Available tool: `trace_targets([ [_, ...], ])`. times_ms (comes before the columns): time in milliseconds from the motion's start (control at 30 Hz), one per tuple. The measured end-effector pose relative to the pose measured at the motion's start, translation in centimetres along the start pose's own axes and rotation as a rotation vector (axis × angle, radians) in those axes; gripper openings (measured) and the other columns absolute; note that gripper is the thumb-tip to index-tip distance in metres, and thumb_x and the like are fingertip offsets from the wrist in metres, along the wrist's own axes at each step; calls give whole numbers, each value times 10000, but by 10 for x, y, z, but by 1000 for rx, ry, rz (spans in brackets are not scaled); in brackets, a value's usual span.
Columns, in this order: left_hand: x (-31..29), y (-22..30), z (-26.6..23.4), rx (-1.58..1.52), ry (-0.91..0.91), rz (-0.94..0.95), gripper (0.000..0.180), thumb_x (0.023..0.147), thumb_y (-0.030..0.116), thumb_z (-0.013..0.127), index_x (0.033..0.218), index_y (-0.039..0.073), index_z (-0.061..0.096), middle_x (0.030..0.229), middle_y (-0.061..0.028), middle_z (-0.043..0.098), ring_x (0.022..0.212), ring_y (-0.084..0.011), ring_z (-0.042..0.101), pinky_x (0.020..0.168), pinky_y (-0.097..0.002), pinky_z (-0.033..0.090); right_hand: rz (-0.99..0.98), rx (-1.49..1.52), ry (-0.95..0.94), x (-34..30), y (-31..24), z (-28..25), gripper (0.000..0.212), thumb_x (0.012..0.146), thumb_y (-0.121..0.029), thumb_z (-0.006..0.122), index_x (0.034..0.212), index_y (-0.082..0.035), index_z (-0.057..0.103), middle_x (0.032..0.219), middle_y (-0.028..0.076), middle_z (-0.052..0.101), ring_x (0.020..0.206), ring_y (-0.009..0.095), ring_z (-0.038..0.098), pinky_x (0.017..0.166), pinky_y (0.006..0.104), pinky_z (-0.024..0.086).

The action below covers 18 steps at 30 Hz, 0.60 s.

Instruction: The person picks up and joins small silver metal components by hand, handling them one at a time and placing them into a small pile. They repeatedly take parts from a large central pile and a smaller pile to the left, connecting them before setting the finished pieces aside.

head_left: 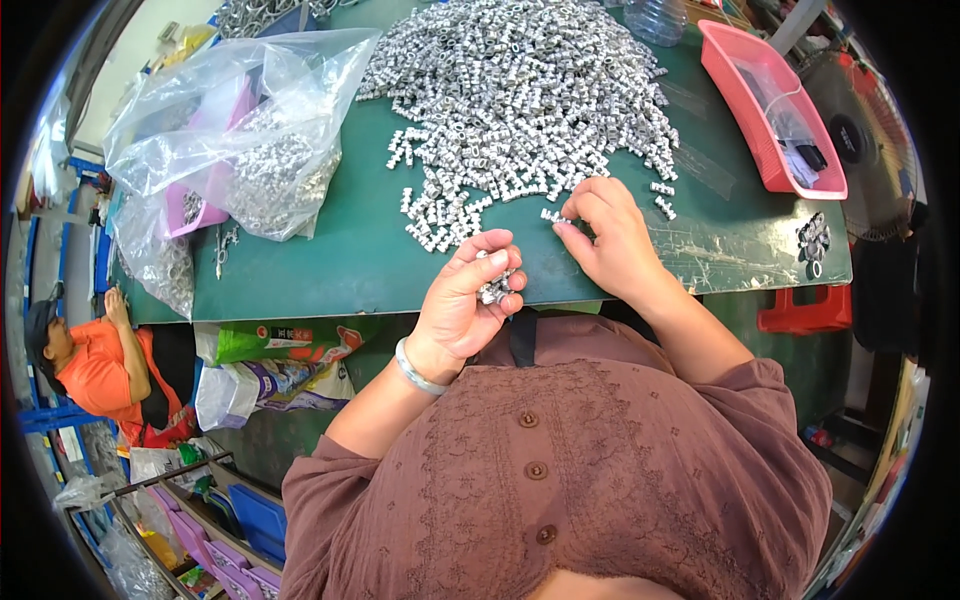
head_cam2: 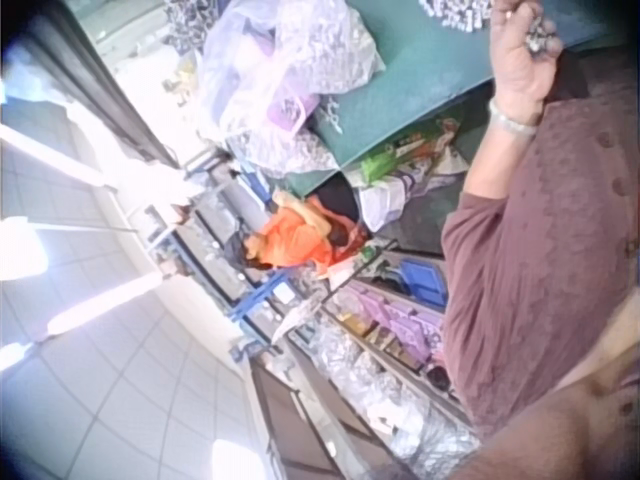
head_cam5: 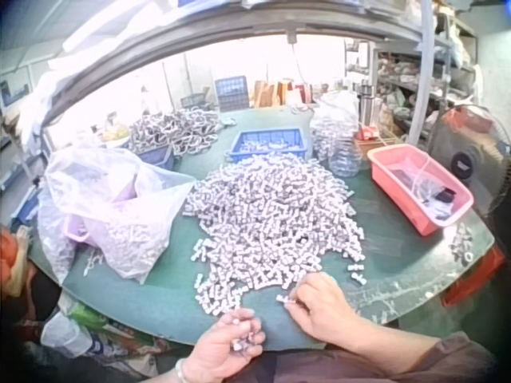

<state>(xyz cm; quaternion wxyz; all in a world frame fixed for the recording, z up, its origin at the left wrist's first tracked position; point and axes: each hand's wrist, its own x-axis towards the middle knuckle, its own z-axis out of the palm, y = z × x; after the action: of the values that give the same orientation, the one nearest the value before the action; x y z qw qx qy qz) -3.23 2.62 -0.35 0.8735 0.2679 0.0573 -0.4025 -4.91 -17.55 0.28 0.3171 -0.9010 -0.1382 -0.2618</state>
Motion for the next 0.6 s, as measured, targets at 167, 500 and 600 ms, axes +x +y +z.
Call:
trace_targets([
  [167, -3, -5, 15, 160, 54, 18, 214, 833, 110, 578, 1039, 102, 523, 861, -24, 546, 732, -147, 503, 541, -246, 401, -40, 215, 47, 0, -22, -3, 205, 636, -9, 675, 764, -50, 522, 736, 78, 547, 678, 271, 533, 586, 352, 425],
  [500, 0, -4, 14, 56, 62, 29, 115, 884, 216, 510, 936, 113, 516, 805, -9, 519, 703, -136, 475, 540, -234, 395, -171, 285, -5, 6, -25, -11, 246, 626, -48, 700, 807, -46, 533, 798, 83, 553, 741, 272, 529, 643, 346, 426],
  [600, 1, -3, 9, -89, 5, -15, 111, 890, 214, 500, 906, 104, 509, 807, -15, 505, 700, -136, 469, 533, -229, 396, -78, 118, -13, 1, -11, -18, 262, 629, -82, 704, 833, -44, 543, 819, 84, 547, 774, 277, 520, 669, 360, 414],
])
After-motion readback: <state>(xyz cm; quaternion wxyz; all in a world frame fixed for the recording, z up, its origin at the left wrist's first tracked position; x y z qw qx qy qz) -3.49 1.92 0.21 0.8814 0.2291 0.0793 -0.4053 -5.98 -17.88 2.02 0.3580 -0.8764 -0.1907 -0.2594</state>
